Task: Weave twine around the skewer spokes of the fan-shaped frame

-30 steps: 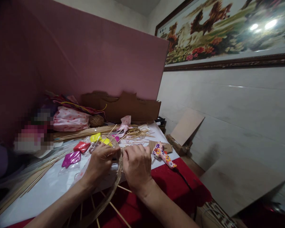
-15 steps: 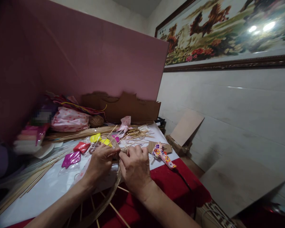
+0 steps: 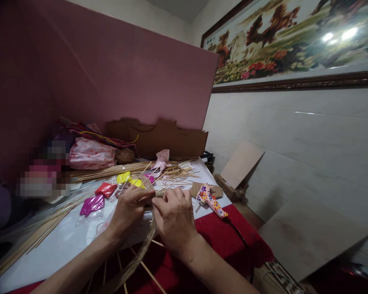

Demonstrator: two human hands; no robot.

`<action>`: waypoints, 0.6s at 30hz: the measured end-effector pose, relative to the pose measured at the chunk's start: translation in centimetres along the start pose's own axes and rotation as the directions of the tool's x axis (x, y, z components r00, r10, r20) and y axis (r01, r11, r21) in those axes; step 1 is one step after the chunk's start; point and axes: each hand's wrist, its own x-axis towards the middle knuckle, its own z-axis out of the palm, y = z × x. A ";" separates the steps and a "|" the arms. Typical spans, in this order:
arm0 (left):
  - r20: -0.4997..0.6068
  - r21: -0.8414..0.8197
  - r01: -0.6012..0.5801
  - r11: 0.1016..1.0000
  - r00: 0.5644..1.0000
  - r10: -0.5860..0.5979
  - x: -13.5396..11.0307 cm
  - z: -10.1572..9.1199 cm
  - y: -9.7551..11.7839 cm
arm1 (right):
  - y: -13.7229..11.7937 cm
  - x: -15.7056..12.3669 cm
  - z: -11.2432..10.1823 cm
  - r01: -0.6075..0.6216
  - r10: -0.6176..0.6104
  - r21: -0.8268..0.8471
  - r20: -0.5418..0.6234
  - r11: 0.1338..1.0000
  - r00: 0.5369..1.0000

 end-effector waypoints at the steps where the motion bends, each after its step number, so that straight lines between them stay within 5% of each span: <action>1: 0.002 -0.004 0.003 1.000 1.000 -0.003 0.0 0.0 0.0 | -0.1 0.1 0.0 0.001 -0.001 -0.013 0.013 1.000 1.000; 13: 0.010 -0.004 0.004 1.000 1.000 -0.004 -0.1 0.1 0.0 | -0.4 0.2 0.5 -0.033 0.034 -0.130 0.003 0.991 0.999; 18: -0.028 -0.081 0.111 0.991 0.993 -0.113 -0.1 0.2 0.0 | -0.4 0.2 0.6 -0.040 0.040 -0.102 0.001 0.994 0.999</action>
